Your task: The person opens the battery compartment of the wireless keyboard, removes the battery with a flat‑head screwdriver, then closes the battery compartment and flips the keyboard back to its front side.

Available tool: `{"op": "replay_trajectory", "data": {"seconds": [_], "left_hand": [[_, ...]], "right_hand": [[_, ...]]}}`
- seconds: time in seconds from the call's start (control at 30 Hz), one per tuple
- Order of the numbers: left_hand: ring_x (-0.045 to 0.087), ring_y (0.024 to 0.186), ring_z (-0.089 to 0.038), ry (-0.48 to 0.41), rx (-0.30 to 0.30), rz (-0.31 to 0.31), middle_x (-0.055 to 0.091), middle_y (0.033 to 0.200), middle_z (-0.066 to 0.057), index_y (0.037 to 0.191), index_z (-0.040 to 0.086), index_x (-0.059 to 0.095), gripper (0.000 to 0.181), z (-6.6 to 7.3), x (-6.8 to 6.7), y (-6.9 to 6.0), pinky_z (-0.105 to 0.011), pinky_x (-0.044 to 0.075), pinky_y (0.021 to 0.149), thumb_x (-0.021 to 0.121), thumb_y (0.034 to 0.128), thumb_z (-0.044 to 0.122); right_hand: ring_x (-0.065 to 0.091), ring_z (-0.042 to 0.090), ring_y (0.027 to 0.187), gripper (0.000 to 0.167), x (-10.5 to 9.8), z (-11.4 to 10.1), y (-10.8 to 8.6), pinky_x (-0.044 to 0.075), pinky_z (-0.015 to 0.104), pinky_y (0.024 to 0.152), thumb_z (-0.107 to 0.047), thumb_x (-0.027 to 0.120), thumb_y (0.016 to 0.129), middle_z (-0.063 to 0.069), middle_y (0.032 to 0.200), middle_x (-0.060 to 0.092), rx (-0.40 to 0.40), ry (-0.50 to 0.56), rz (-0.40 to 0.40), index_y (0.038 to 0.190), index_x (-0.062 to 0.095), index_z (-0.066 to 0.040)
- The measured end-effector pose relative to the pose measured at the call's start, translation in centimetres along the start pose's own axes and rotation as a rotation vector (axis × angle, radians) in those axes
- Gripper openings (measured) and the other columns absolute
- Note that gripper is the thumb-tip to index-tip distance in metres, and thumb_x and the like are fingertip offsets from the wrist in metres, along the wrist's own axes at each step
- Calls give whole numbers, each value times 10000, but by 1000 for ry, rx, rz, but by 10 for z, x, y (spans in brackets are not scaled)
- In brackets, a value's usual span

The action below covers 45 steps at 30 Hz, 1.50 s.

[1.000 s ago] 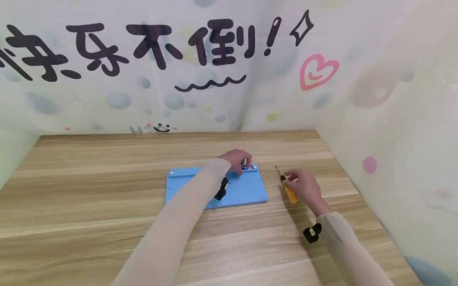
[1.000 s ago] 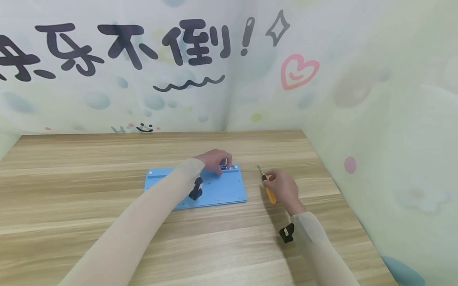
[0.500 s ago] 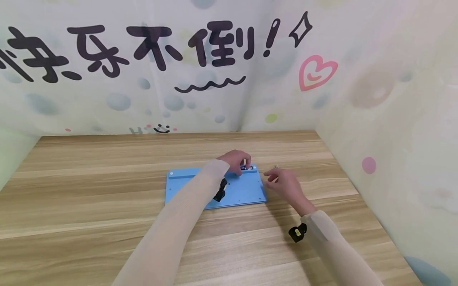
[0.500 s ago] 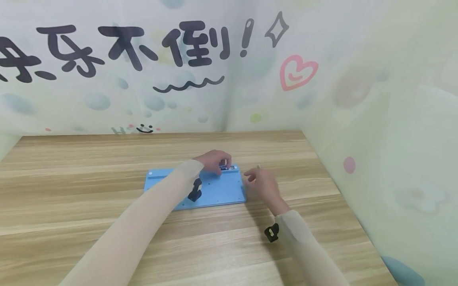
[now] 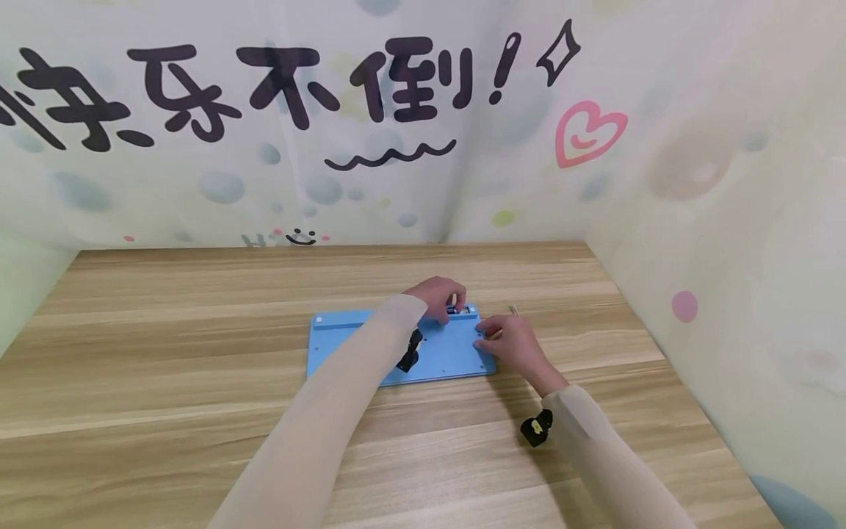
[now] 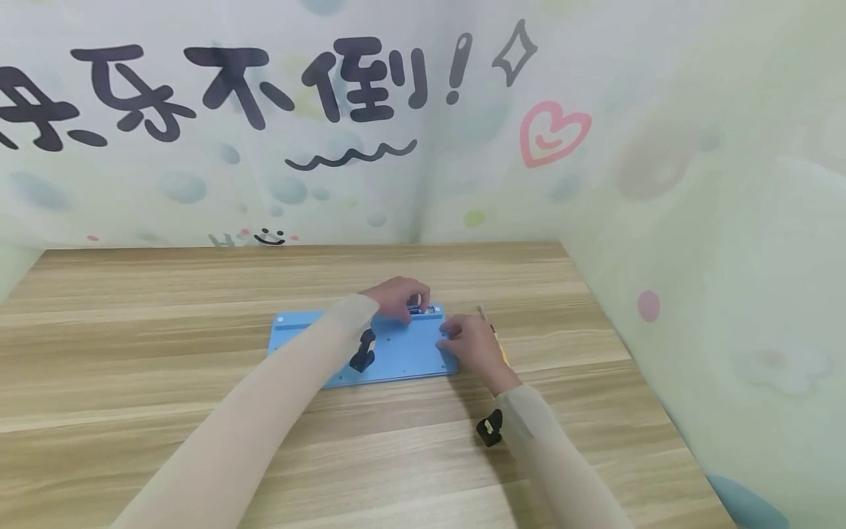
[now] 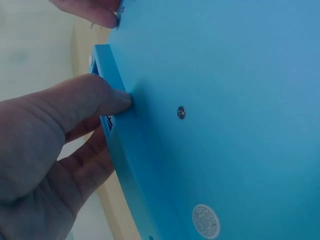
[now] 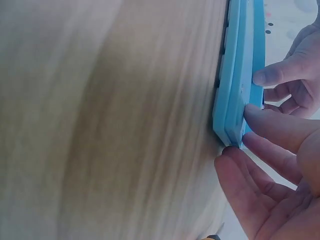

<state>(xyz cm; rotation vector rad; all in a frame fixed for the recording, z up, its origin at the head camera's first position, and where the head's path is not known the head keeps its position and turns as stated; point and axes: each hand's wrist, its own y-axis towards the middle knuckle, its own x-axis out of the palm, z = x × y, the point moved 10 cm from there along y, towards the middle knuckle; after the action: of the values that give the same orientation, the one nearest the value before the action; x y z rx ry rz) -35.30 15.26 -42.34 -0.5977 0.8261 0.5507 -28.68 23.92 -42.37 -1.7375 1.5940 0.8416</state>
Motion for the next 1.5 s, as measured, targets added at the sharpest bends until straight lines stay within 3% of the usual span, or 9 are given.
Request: {"op": "replay_trajectory", "data": {"seconds": [0.4,0.97,1.3,1.5], "left_hand": [[482,879,-181,16,-18,-21,540,957,-13,898,163,568,245,0,-1,1,-251,422,680,702,775,-2],[496,862,-165,8,-26,15,537,956,-8,915,149,602,250,2,-2,0,-240,453,709,697,769,-30],[491,894,-159,17,8,21,547,966,8,940,169,635,251,0,-3,0,-263,446,771,694,778,-13],[499,861,-160,1,22,-14,557,927,1,943,140,646,225,4,-5,-2,-246,445,748,694,783,-10]], "right_hand": [[606,215,822,252,2,5,3,528,272,622,-83,728,774,107,916,648,51,49,-19,1011,679,-16],[609,221,809,252,2,8,2,530,276,611,-75,727,773,118,913,651,53,65,-15,1009,678,-3],[607,209,801,249,2,8,0,532,276,609,-68,728,770,107,911,652,56,88,-4,1007,681,-10],[612,206,794,247,2,7,-1,531,276,613,-66,730,767,108,906,655,55,88,5,1003,682,-10]]}}
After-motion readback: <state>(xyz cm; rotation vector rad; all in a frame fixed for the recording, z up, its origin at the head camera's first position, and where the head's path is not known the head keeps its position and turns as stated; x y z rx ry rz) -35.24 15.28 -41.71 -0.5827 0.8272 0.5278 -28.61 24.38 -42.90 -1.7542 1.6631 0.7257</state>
